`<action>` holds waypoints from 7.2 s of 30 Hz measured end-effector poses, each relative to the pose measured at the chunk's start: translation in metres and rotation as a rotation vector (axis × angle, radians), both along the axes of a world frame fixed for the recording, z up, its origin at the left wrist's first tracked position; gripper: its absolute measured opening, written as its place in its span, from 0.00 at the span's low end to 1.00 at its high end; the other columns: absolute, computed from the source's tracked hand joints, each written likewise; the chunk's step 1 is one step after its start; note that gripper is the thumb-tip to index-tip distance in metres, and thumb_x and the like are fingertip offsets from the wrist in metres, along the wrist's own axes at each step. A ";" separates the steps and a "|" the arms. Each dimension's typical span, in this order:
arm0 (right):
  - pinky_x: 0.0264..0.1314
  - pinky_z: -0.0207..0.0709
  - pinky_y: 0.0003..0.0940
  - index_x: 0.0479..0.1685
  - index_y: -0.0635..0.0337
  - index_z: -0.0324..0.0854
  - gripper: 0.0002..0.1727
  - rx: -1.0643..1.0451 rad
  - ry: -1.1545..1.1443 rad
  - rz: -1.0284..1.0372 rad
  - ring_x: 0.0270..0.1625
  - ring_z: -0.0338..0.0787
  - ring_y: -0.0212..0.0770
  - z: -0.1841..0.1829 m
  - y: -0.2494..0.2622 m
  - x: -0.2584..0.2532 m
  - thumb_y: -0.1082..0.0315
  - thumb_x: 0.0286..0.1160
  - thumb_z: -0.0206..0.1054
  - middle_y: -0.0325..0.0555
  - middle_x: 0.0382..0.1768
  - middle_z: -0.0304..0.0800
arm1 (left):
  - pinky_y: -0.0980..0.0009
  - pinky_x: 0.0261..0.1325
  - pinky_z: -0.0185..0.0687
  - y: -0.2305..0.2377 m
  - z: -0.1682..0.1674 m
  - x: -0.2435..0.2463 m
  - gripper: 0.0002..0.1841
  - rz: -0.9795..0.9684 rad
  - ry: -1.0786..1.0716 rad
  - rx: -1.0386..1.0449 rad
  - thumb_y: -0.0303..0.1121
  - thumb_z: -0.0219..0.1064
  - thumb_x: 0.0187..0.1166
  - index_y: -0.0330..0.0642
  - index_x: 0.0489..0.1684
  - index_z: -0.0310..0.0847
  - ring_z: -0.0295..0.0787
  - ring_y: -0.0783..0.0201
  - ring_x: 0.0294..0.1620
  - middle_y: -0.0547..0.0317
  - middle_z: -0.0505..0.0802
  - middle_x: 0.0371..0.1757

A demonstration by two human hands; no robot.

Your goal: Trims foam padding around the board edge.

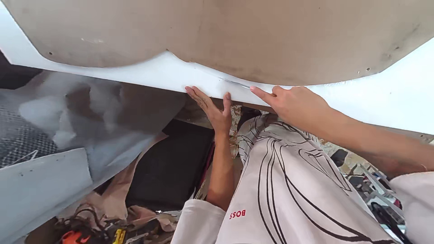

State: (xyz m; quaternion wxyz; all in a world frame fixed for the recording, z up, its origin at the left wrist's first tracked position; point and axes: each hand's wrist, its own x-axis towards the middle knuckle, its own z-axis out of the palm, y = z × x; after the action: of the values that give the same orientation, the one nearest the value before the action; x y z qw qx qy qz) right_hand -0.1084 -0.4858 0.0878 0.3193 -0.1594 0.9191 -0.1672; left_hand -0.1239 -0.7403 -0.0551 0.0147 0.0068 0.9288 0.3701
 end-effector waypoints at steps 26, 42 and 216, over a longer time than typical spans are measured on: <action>0.28 0.78 0.51 0.96 0.46 0.55 0.41 -0.104 -0.014 0.092 0.29 0.86 0.57 -0.010 0.066 0.034 0.70 0.81 0.64 0.58 0.36 0.83 | 0.56 0.48 0.97 0.170 0.083 0.121 0.12 0.499 -0.872 1.058 0.27 0.63 0.87 0.22 0.54 0.82 0.98 0.52 0.42 0.40 0.96 0.42; 0.27 0.77 0.50 0.96 0.43 0.54 0.39 -0.060 -0.028 0.148 0.31 0.86 0.58 -0.013 0.108 0.051 0.74 0.84 0.57 0.58 0.37 0.83 | 0.63 0.31 0.97 0.265 0.073 0.185 0.11 0.393 -0.981 0.944 0.27 0.60 0.87 0.25 0.39 0.83 0.95 0.58 0.23 0.47 0.95 0.28; 0.12 0.64 0.43 0.95 0.38 0.57 0.35 -0.031 -0.021 0.469 0.14 0.74 0.48 0.011 0.409 0.116 0.69 0.87 0.53 0.51 0.29 0.78 | 0.54 0.54 0.97 0.372 0.068 0.262 0.20 0.559 -0.663 0.940 0.30 0.80 0.71 0.26 0.54 0.80 0.98 0.51 0.45 0.43 0.97 0.44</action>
State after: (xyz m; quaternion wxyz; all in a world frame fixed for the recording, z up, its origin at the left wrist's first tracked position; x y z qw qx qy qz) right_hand 0.0073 -0.0764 0.0986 0.3566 -0.3716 0.8508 -0.1042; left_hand 0.1386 -0.3679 0.0125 0.1993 -0.3449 0.5802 0.7104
